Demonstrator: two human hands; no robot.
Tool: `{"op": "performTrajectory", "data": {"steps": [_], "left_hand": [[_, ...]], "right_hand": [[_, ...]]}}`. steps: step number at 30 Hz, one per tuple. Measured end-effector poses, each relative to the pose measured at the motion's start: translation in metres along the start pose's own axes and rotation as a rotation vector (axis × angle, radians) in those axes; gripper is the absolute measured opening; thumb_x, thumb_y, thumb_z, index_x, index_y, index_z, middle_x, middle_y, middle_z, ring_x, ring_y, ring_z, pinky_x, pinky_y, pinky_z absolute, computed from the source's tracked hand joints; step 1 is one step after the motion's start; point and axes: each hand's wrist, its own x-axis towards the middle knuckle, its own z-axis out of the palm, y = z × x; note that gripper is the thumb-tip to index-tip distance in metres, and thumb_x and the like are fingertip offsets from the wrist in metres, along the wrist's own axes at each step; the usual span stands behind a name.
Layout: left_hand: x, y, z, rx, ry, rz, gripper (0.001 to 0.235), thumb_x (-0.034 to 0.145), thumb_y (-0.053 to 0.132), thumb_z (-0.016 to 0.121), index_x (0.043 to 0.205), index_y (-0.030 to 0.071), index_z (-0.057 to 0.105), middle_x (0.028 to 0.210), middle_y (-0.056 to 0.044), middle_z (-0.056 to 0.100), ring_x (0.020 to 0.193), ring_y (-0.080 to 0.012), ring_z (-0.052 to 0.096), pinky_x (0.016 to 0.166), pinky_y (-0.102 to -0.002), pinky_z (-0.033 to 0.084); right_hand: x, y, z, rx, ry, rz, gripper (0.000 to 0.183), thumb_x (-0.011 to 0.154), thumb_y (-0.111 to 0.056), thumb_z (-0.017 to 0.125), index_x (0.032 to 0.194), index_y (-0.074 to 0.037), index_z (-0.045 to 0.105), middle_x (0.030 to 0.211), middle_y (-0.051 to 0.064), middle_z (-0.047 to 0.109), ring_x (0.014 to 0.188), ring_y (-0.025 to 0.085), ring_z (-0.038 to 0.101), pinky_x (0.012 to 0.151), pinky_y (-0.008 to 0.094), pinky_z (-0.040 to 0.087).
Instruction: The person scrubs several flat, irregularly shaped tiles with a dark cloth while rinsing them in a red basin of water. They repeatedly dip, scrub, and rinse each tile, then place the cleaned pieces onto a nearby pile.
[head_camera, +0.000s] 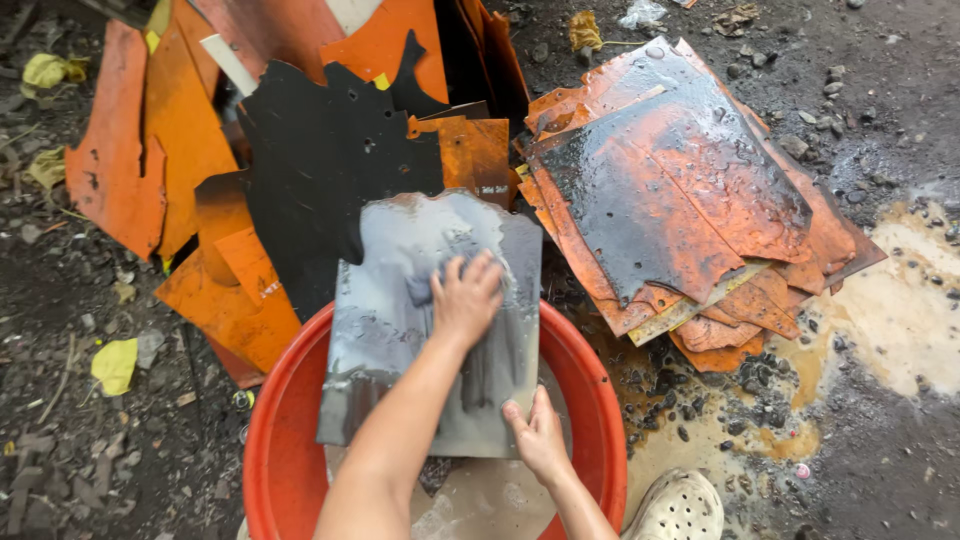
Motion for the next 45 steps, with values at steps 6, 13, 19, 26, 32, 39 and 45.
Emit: {"op": "performTrajectory", "data": {"steps": [6, 13, 19, 26, 32, 39, 45], "left_hand": [[0.094, -0.054, -0.001, 0.027, 0.095, -0.16, 0.039, 0.091, 0.036, 0.07, 0.128, 0.026, 0.064, 0.147, 0.003, 0.052, 0.138, -0.0339, 0.041, 0.107, -0.069, 0.033], [0.093, -0.016, 0.006, 0.014, 0.111, -0.192, 0.049, 0.09, 0.032, 0.068, 0.136, 0.019, 0.057, 0.152, -0.004, 0.047, 0.136, -0.0418, 0.037, 0.104, -0.074, 0.028], [-0.074, 0.04, -0.026, -0.162, -0.148, 0.088, 0.045, 0.087, 0.031, 0.069, 0.13, 0.021, 0.062, 0.154, -0.001, 0.045, 0.14, -0.0367, 0.034, 0.109, -0.069, 0.026], [-0.08, 0.023, -0.015, -0.164, -0.148, 0.341, 0.044, 0.082, 0.028, 0.072, 0.125, 0.022, 0.066, 0.15, 0.002, 0.05, 0.136, -0.033, 0.04, 0.107, -0.067, 0.032], [0.053, 0.014, 0.007, -0.12, -0.052, 0.133, 0.044, 0.082, 0.028, 0.072, 0.124, 0.021, 0.064, 0.146, 0.001, 0.05, 0.136, -0.0346, 0.04, 0.106, -0.07, 0.031], [0.081, 0.019, 0.008, -0.11, 0.011, -0.057, 0.041, 0.089, 0.026, 0.071, 0.129, 0.022, 0.063, 0.148, 0.002, 0.05, 0.142, -0.0362, 0.036, 0.11, -0.07, 0.028], [-0.034, 0.035, -0.012, -0.169, -0.065, 0.023, 0.042, 0.085, 0.027, 0.072, 0.126, 0.022, 0.064, 0.15, 0.003, 0.049, 0.139, -0.0347, 0.037, 0.11, -0.068, 0.029]], "right_hand": [[0.01, -0.017, 0.0, -0.182, -0.017, 0.106, 0.034, 0.096, -0.025, 0.069, 0.123, -0.006, 0.058, 0.082, 0.016, 0.061, 0.072, 0.019, 0.047, 0.069, 0.037, 0.048], [0.012, -0.002, 0.002, 0.044, -0.016, -0.022, 0.034, 0.092, -0.018, 0.067, 0.122, -0.006, 0.056, 0.1, 0.006, 0.075, 0.086, 0.01, 0.064, 0.081, 0.031, 0.053], [0.018, 0.017, 0.005, 0.097, -0.038, -0.051, 0.034, 0.093, -0.014, 0.065, 0.124, -0.006, 0.058, 0.097, 0.005, 0.068, 0.08, 0.011, 0.052, 0.073, 0.031, 0.047], [0.028, 0.022, -0.004, -0.116, -0.05, -0.008, 0.04, 0.088, -0.028, 0.072, 0.114, -0.004, 0.053, 0.072, 0.004, 0.054, 0.066, 0.012, 0.043, 0.059, 0.034, 0.043], [0.025, 0.004, -0.006, -0.224, -0.029, 0.005, 0.041, 0.09, -0.032, 0.073, 0.108, -0.001, 0.054, 0.067, 0.008, 0.043, 0.063, 0.017, 0.041, 0.059, 0.037, 0.04], [0.025, 0.011, -0.001, -0.099, -0.001, -0.033, 0.036, 0.09, -0.025, 0.069, 0.116, -0.004, 0.056, 0.073, 0.006, 0.053, 0.066, 0.016, 0.044, 0.063, 0.035, 0.044], [0.044, 0.048, 0.014, 0.252, -0.014, -0.11, 0.045, 0.098, -0.024, 0.059, 0.136, -0.001, 0.052, 0.125, 0.009, 0.066, 0.111, 0.016, 0.06, 0.096, 0.031, 0.048]]}}
